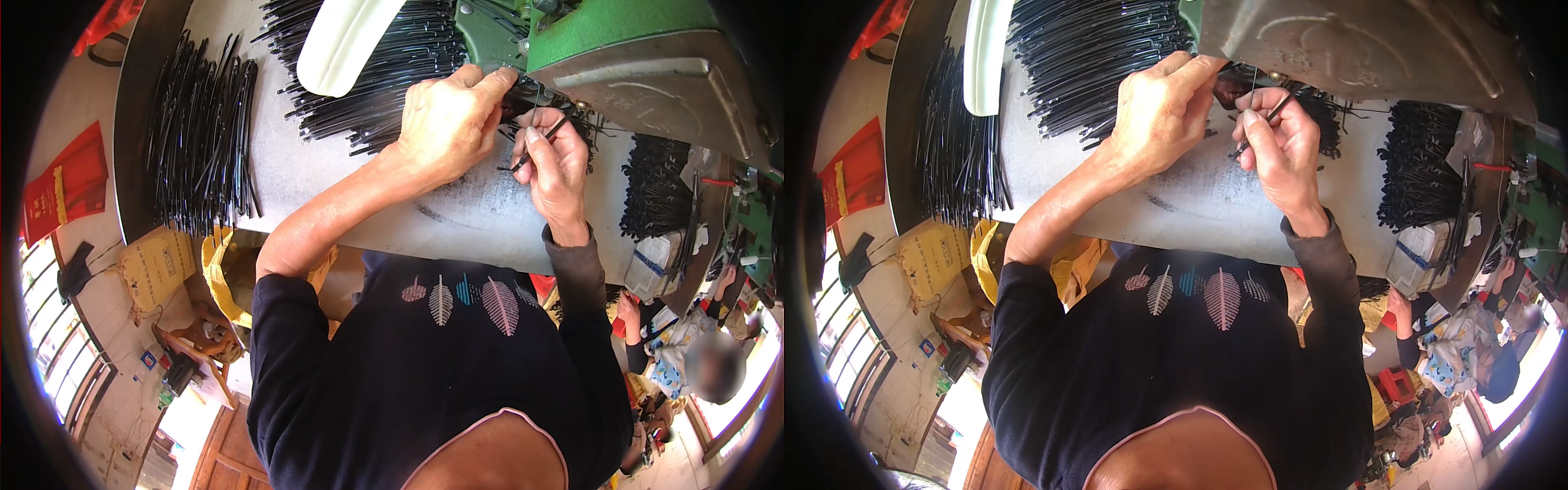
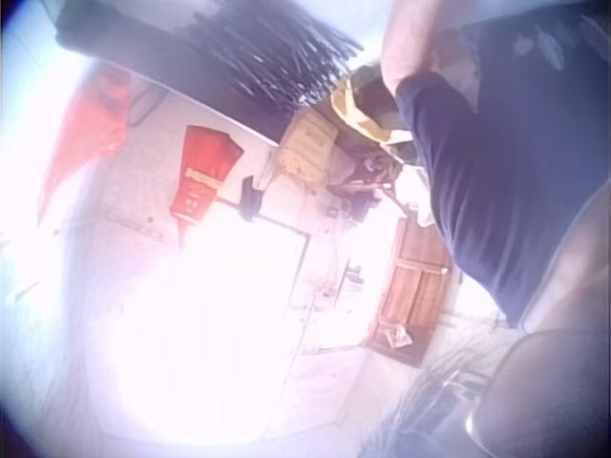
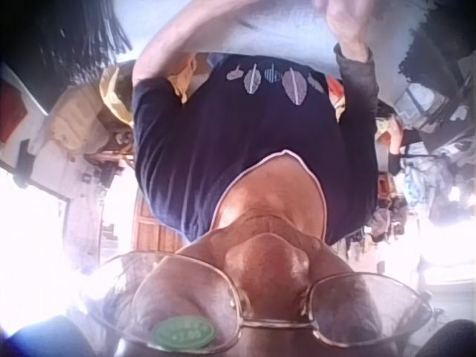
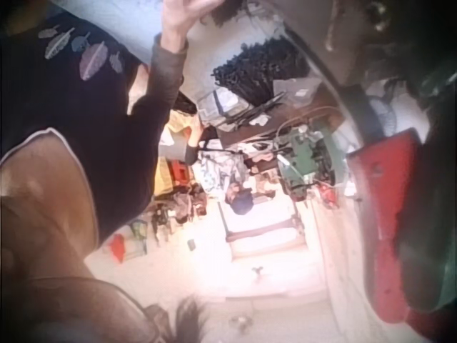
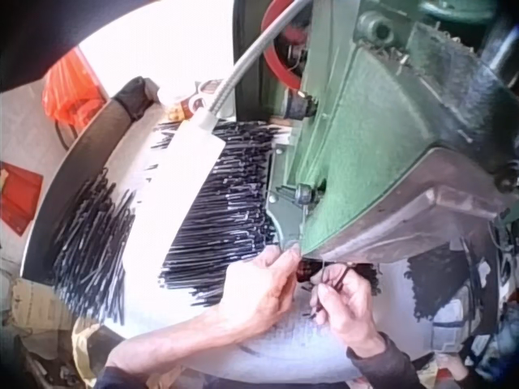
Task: The person attaches small metal pieces onto umbrella ribs using a benchtop machine by hand, gathers the finished ribs into bundles, and places them into sacks on the floor.
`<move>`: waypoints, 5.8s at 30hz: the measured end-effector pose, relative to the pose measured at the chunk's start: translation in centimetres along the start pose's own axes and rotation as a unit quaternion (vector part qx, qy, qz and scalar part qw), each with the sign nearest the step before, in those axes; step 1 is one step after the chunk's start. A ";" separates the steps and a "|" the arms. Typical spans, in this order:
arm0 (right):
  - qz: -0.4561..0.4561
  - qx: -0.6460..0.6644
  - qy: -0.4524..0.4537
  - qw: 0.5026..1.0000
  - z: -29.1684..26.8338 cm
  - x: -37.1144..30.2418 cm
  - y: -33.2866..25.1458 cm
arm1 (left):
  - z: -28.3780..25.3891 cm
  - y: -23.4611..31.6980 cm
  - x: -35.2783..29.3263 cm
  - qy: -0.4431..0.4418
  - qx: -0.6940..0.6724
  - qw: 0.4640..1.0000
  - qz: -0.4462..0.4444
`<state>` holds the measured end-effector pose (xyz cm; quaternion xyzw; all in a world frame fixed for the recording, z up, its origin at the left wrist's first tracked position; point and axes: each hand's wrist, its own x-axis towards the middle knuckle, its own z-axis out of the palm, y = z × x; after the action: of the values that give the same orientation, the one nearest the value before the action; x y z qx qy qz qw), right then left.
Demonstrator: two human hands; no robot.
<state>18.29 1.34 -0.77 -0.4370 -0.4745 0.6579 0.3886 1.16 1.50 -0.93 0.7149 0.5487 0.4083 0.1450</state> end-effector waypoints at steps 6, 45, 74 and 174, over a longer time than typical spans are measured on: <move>-0.008 0.005 0.005 1.000 -0.1 0.1 0.0 | 0.2 0.1 0.3 0.009 0.010 1.000 0.019; 0.003 0.188 -0.042 0.981 1.5 -0.1 1.5 | -5.4 0.0 -2.0 -0.261 -0.251 0.888 -0.285; -0.023 0.394 -0.013 0.919 -3.9 2.0 2.0 | -3.9 -0.1 -1.8 -0.091 -0.606 0.658 -0.438; -0.043 0.067 0.086 0.993 -0.1 2.3 0.5 | 1.8 0.7 0.8 -0.035 -0.418 0.874 -0.245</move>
<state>17.58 3.38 -1.78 -0.4440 -0.4131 0.6309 0.4840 3.06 2.37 -1.27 0.4444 0.4786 0.5258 0.5450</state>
